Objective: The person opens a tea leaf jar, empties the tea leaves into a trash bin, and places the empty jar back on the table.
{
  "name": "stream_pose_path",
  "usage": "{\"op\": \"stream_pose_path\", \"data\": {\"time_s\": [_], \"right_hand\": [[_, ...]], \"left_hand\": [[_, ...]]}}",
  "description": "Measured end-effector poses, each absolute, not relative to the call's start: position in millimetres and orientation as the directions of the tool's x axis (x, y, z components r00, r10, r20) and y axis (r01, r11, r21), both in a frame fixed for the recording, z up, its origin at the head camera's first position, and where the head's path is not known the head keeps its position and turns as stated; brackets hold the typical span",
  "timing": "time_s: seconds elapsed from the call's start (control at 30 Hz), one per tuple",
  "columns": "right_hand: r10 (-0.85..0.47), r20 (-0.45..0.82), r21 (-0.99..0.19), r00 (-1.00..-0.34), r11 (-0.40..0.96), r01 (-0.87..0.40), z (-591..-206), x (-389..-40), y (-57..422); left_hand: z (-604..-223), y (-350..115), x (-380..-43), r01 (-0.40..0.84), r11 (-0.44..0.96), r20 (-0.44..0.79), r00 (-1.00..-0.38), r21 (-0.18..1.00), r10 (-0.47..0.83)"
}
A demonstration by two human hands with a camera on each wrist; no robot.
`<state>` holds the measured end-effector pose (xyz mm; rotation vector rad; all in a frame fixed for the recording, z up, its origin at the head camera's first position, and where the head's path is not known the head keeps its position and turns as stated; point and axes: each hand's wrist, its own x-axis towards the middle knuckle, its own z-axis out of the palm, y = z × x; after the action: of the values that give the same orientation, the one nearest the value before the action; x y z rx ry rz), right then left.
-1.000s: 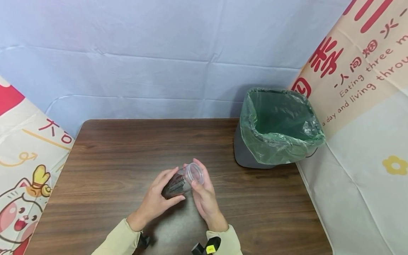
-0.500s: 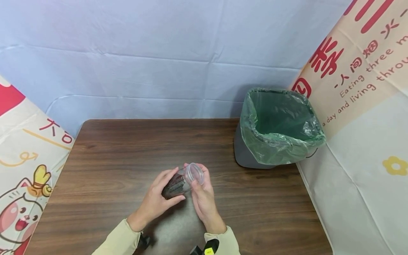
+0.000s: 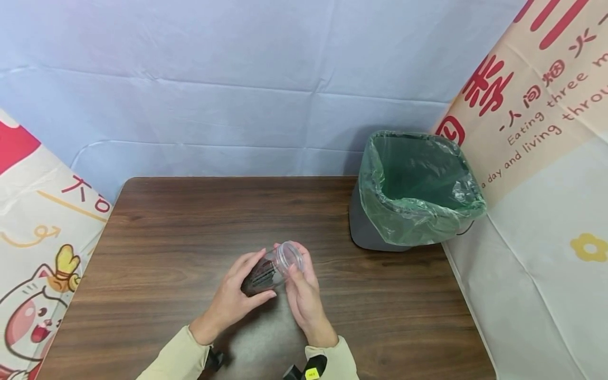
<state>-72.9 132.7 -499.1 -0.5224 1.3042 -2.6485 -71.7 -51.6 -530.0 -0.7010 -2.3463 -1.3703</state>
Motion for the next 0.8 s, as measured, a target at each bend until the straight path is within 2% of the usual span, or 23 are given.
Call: {"op": "stream_pose_path", "data": {"time_s": [0.4, 0.63, 0.8], "right_hand": [[-0.307, 0.221, -0.778, -0.926, -0.627, 0.023, -499.3, -74.4, 132.8], [-0.292, 0.271, -0.757, -0.917, -0.654, -0.015, -501.9, -73.6, 131.4], [-0.277, 0.247, -0.755, -0.929, -0.656, -0.004, -499.4, -73.0, 129.1]], "left_hand": [[-528.6, -54.9, -71.8, 0.567, 0.411, 0.508, -0.823, 0.713, 0.254], [-527.3, -56.3, -71.5, 0.563, 0.417, 0.5, -0.826, 0.714, 0.261], [-526.6, -57.1, -71.3, 0.56, 0.42, 0.496, -0.828, 0.714, 0.261]]}}
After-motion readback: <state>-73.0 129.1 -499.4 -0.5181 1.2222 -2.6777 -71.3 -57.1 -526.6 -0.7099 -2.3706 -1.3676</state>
